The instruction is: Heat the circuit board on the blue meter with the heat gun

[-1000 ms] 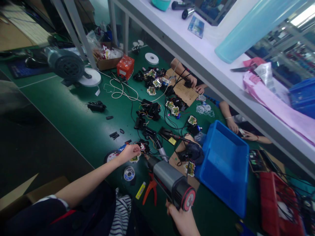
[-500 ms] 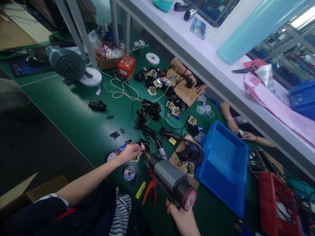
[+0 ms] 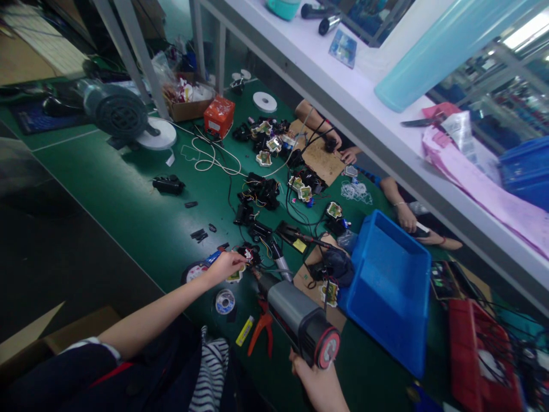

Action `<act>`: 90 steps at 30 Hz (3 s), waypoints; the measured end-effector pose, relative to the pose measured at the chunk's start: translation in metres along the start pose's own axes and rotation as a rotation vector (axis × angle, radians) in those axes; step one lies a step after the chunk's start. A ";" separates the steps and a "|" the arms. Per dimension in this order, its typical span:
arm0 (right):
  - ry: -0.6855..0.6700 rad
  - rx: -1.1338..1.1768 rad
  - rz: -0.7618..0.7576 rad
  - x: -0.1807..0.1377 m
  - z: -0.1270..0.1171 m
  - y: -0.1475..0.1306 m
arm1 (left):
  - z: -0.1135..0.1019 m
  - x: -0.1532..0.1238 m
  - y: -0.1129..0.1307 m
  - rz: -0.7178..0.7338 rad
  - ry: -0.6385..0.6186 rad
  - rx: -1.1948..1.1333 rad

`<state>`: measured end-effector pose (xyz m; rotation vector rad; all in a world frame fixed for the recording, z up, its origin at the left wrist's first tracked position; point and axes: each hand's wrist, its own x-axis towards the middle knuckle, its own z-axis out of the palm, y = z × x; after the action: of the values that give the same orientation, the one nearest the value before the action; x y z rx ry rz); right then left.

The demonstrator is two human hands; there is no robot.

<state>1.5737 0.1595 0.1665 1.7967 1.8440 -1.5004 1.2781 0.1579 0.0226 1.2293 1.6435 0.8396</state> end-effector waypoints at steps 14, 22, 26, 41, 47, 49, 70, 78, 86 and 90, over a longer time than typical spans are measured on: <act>0.021 0.071 0.018 -0.001 -0.002 -0.001 | -0.002 -0.001 0.001 0.069 0.048 0.110; 0.001 0.041 -0.006 0.003 0.001 0.007 | 0.000 0.000 -0.002 0.075 0.053 0.127; -0.035 0.028 -0.007 0.003 -0.001 0.008 | 0.001 0.000 -0.003 0.089 0.056 0.131; 0.066 0.066 -0.043 -0.005 0.009 -0.024 | 0.000 -0.001 -0.001 0.098 0.059 0.155; 0.074 0.072 -0.044 -0.005 0.007 -0.014 | -0.005 -0.005 0.008 0.102 0.070 0.154; 0.085 0.089 -0.031 -0.004 0.005 -0.007 | -0.010 -0.009 0.012 0.091 0.092 0.166; 0.029 0.023 -0.007 -0.006 0.006 0.009 | -0.057 -0.052 0.008 -0.068 0.342 0.170; 0.009 0.022 0.007 -0.006 0.004 0.013 | -0.057 -0.053 0.009 -0.065 0.339 0.171; -0.031 0.067 -0.013 -0.003 0.008 0.005 | -0.055 -0.052 0.009 -0.056 0.332 0.174; -0.022 0.089 -0.032 -0.006 0.013 -0.003 | -0.056 -0.053 0.010 -0.063 0.337 0.177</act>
<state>1.5655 0.1468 0.1658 1.7893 1.8323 -1.6311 1.2354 0.1093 0.0658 1.1949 2.0537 0.9154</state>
